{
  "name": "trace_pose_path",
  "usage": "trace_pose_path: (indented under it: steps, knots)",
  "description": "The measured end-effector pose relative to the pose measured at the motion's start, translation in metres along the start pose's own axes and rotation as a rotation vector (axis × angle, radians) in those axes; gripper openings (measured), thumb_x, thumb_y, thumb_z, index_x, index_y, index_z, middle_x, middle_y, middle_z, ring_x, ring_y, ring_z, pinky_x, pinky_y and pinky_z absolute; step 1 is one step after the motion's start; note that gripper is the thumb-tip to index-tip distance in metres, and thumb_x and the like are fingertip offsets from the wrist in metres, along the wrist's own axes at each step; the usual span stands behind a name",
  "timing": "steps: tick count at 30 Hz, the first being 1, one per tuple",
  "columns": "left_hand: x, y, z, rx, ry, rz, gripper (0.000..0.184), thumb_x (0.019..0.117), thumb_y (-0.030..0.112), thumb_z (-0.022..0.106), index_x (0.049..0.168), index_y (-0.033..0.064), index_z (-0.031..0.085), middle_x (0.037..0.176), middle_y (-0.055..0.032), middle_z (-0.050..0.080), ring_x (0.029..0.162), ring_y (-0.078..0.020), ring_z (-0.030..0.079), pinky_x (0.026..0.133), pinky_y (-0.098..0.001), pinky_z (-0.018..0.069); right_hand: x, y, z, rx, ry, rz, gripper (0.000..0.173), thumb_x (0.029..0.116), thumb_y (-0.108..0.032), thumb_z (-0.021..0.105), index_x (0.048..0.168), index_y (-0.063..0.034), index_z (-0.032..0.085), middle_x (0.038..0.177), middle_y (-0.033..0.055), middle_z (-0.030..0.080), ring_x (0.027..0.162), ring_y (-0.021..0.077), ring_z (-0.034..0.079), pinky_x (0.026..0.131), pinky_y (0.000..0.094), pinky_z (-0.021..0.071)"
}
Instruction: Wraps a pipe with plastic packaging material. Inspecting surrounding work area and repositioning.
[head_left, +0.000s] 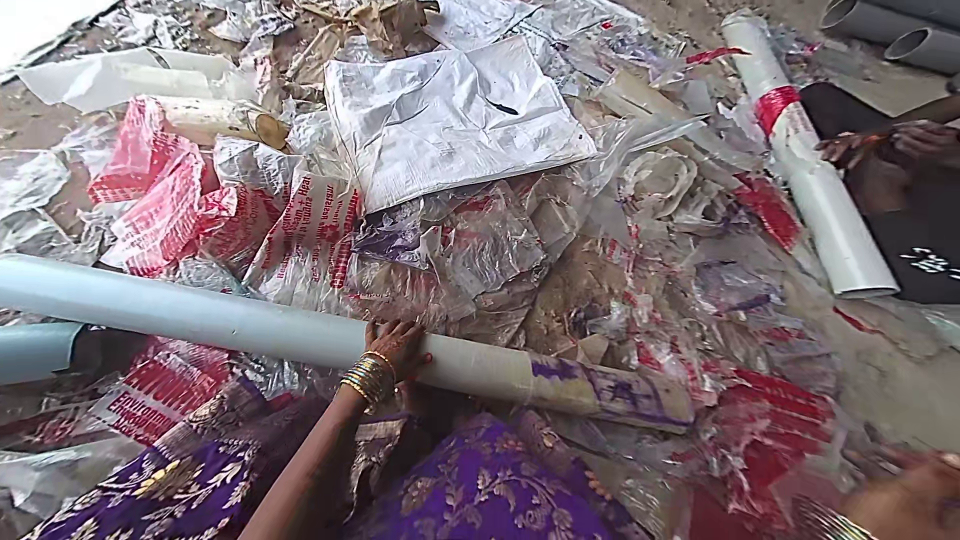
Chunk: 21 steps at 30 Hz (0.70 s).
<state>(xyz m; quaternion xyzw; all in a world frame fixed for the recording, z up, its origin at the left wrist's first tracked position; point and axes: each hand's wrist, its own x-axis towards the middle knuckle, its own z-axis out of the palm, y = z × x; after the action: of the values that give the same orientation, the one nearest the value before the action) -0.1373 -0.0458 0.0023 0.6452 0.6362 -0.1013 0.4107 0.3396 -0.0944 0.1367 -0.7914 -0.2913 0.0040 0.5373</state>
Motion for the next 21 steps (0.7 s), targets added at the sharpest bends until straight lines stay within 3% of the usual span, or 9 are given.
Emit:
trace_pose_path:
  steps: [1, 3, 5, 7, 9, 12, 15, 18, 21]
  knots:
    - [0.001, 0.000, 0.004, -0.016, 0.030, 0.018, 0.063, 0.1002, 0.049, 0.061, 0.153, 0.0178, 0.050, 0.160, -0.0077, 0.046, 0.153, -0.0341, 0.031, 0.121, -0.0703, 0.0025, -0.022, 0.000, 0.024, -0.106, -0.159, -0.026, 0.048, 0.1116, -0.024, 0.041, 0.136, 0.0168, 0.039, 0.098, 0.0135, 0.056, 0.076, 0.0059, 0.060, 0.071, 0.0234, 0.0533]
    - [0.002, -0.003, 0.006, -0.026, 0.080, 0.047, 0.060, 0.0995, 0.050, 0.061, 0.149, 0.0174, 0.054, 0.155, -0.0078, 0.052, 0.149, -0.0328, 0.039, 0.122, -0.0662, 0.0087, -0.069, 0.007, 0.064, -0.279, -0.439, -0.157, 0.053, 0.1085, -0.030, 0.048, 0.128, 0.0192, 0.050, 0.099, 0.0292, 0.065, 0.083, 0.0309, 0.067, 0.081, 0.0478, 0.0540]
    - [0.004, -0.007, 0.006, -0.024, 0.123, 0.075, 0.058, 0.1003, 0.051, 0.059, 0.147, 0.0167, 0.057, 0.151, -0.0094, 0.055, 0.146, -0.0325, 0.044, 0.122, -0.0633, 0.0136, -0.115, 0.018, 0.088, -0.353, -0.684, -0.322, 0.057, 0.1045, -0.037, 0.050, 0.117, 0.0180, 0.058, 0.085, 0.0290, 0.065, 0.076, 0.0411, 0.066, 0.074, 0.0592, 0.0524]
    - [0.010, -0.010, 0.005, -0.017, 0.188, 0.127, 0.054, 0.1022, 0.049, 0.055, 0.145, 0.0160, 0.059, 0.144, -0.0124, 0.061, 0.140, -0.0331, 0.051, 0.120, -0.0594, 0.0223, -0.157, 0.029, 0.097, -0.353, -0.885, -0.441, 0.060, 0.1014, -0.040, 0.050, 0.110, 0.0178, 0.061, 0.078, 0.0250, 0.065, 0.069, 0.0393, 0.065, 0.066, 0.0572, 0.0530]
    - [0.021, -0.011, 0.001, -0.001, 0.246, 0.178, 0.049, 0.1054, 0.044, 0.051, 0.141, 0.0128, 0.061, 0.137, -0.0142, 0.066, 0.134, -0.0338, 0.056, 0.117, -0.0567, 0.0315, -0.186, 0.054, 0.106, -0.299, -0.967, -0.563, 0.057, 0.0961, -0.041, 0.055, 0.098, 0.0156, 0.063, 0.076, 0.0219, 0.065, 0.065, 0.0352, 0.066, 0.061, 0.0506, 0.0548]
    - [0.038, -0.004, -0.019, -0.062, 0.226, 0.122, 0.041, 0.1077, 0.033, 0.050, 0.141, 0.0119, 0.061, 0.138, -0.0129, 0.065, 0.136, -0.0331, 0.055, 0.117, -0.0560, 0.0343, -0.197, 0.080, 0.124, -0.248, -0.929, -0.702, 0.049, 0.0895, -0.034, 0.064, 0.091, 0.0150, 0.064, 0.089, 0.0287, 0.066, 0.077, 0.0415, 0.068, 0.071, 0.0507, 0.0569]
    - [0.030, 0.003, -0.044, -0.093, 0.338, -0.021, 0.036, 0.1068, 0.026, 0.052, 0.137, 0.0119, 0.065, 0.140, -0.0138, 0.064, 0.138, -0.0349, 0.053, 0.120, -0.0601, 0.0274, -0.183, 0.060, 0.140, -0.294, -0.970, -0.665, 0.052, 0.0902, -0.033, 0.068, 0.100, 0.0177, 0.063, 0.102, 0.0342, 0.065, 0.093, 0.0495, 0.066, 0.082, 0.0589, 0.0539]
    - [0.019, -0.014, -0.052, -0.094, 0.357, -0.074, 0.038, 0.1071, 0.034, 0.050, 0.137, 0.0164, 0.065, 0.143, -0.0105, 0.063, 0.141, -0.0342, 0.049, 0.121, -0.0630, 0.0198, -0.162, 0.042, 0.165, -0.337, -1.033, -0.638, 0.058, 0.0917, -0.036, 0.070, 0.106, 0.0201, 0.062, 0.109, 0.0387, 0.063, 0.102, 0.0535, 0.065, 0.088, 0.0630, 0.0516]
    - [0.028, -0.037, -0.032, -0.024, 0.401, 0.035, 0.045, 0.1086, 0.041, 0.043, 0.139, 0.0163, 0.064, 0.146, -0.0086, 0.060, 0.145, -0.0318, 0.046, 0.123, -0.0615, 0.0160, -0.129, 0.012, 0.180, -0.412, -1.231, -0.483, 0.055, 0.1078, -0.033, 0.045, 0.124, 0.0177, 0.056, 0.114, 0.0350, 0.064, 0.106, 0.0450, 0.066, 0.097, 0.0556, 0.0500]
